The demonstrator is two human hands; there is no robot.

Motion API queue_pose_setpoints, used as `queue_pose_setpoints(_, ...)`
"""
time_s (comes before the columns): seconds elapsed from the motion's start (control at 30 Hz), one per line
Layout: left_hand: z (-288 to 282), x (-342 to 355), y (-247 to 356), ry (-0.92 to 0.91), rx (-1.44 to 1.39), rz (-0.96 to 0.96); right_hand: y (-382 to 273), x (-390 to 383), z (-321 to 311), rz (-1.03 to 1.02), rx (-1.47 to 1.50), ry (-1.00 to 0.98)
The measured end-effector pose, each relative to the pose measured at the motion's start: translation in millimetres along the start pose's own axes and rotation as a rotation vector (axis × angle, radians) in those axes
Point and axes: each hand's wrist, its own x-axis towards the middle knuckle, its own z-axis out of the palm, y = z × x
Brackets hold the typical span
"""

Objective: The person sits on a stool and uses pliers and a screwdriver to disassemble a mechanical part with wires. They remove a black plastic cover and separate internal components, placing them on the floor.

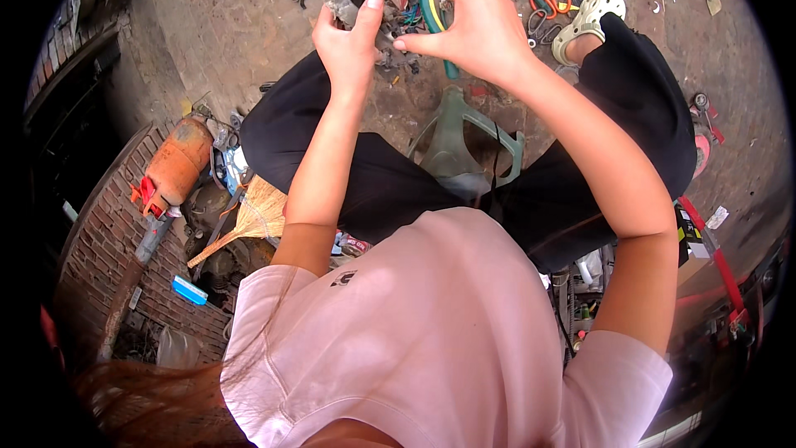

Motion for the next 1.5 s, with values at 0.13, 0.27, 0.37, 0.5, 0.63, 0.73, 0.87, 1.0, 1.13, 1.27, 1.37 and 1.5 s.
queue_pose_setpoints(0.13,-4.2,0.6,-4.4,0.011,-0.081,0.011,-6.0,4.5,-5.4,-0.117,0.004,0.034)
queue_pose_setpoints(0.27,-12.2,6.8,-1.7,0.042,-0.340,-0.001,-4.2,9.7,-16.3,-0.037,0.023,-0.032)
queue_pose_setpoints(0.37,-20.2,14.9,8.5,0.144,-0.364,-0.097,37.6,16.1,-15.2,0.035,0.050,-0.071)
queue_pose_setpoints(0.5,-38.1,20.6,10.9,0.219,-0.482,-0.285,103.5,0.3,0.8,0.082,-0.337,-0.224)
queue_pose_setpoints(0.63,-58.3,19.2,2.5,0.337,-0.487,-0.335,153.7,-29.4,42.2,0.301,-0.493,-0.625)
queue_pose_setpoints(0.73,-64.3,18.7,-1.5,0.350,-0.507,-0.320,196.2,-58.6,85.9,0.396,-0.545,-0.749)
queue_pose_setpoints(0.87,-68.9,19.2,4.5,0.423,-0.575,-0.363,235.2,-90.5,137.8,0.401,-0.624,-0.601)
queue_pose_setpoints(1.0,-74.5,18.3,11.1,0.432,-0.632,-0.418,224.8,-98.8,169.7,0.388,-0.664,-0.271)
queue_pose_setpoints(1.13,-77.0,16.7,9.8,0.407,-0.722,-0.467,235.3,-61.6,203.7,0.397,-0.302,-0.257)
queue_pose_setpoints(1.27,-67.9,21.8,16.6,0.447,-0.708,-0.547,242.0,-14.5,240.5,0.691,-0.282,-0.234)
queue_pose_setpoints(1.37,-67.2,20.3,18.2,0.401,-0.751,-0.561,231.8,-0.7,249.1,0.825,-0.363,-0.206)
queue_pose_setpoints(1.5,-68.6,20.4,23.6,0.373,-0.805,-0.638,242.0,4.1,248.0,0.847,-0.457,-0.257)
